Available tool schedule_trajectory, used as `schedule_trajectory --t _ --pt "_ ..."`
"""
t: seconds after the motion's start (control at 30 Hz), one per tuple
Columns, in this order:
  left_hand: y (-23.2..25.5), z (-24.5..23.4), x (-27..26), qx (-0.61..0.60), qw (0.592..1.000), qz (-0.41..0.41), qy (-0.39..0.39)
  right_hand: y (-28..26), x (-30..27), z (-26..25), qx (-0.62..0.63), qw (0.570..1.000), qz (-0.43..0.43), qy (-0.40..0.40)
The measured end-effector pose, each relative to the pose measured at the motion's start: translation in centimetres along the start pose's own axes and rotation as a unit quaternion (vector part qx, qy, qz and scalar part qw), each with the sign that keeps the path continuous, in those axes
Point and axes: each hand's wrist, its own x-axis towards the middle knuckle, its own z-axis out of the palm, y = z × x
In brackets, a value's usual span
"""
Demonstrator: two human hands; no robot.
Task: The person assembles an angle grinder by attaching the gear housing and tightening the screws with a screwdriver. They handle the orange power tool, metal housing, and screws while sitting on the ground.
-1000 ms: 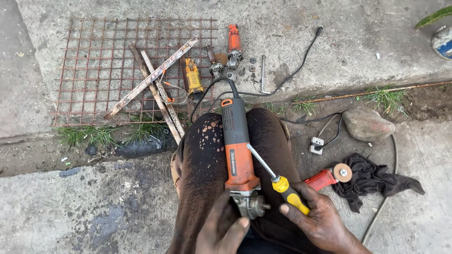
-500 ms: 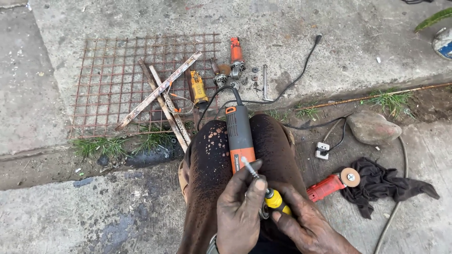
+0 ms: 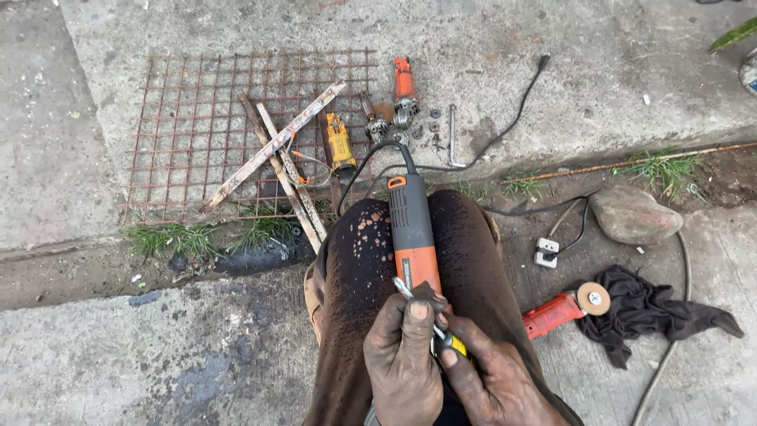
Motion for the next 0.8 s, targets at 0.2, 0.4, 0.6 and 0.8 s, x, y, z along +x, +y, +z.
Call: schedule_trajectory --t 0.2,0.4,0.6,0.8 --pt "-1.0 -0.7 0.3 -0.023 0.998 -0.034 -0.04 1.1 -0.8 0.1 0.135 0.984 0.112 -0.005" --pt "0.2 -0.6 0.6 0.03 0.997 -0.009 -0.076 0.1 0.1 0.7 0.106 0.993 0.042 0.022" --pt "0.6 -0.1 0.4 0.051 0.995 0.053 -0.073 -0.5 0.5 1.4 0.099 0.993 -0.021 0.059" --pt "5.3 -3.4 5.1 0.529 0.756 0.385 -0.025 4.2 -1.7 0.7 -0.051 0.998 -0.003 0.021"
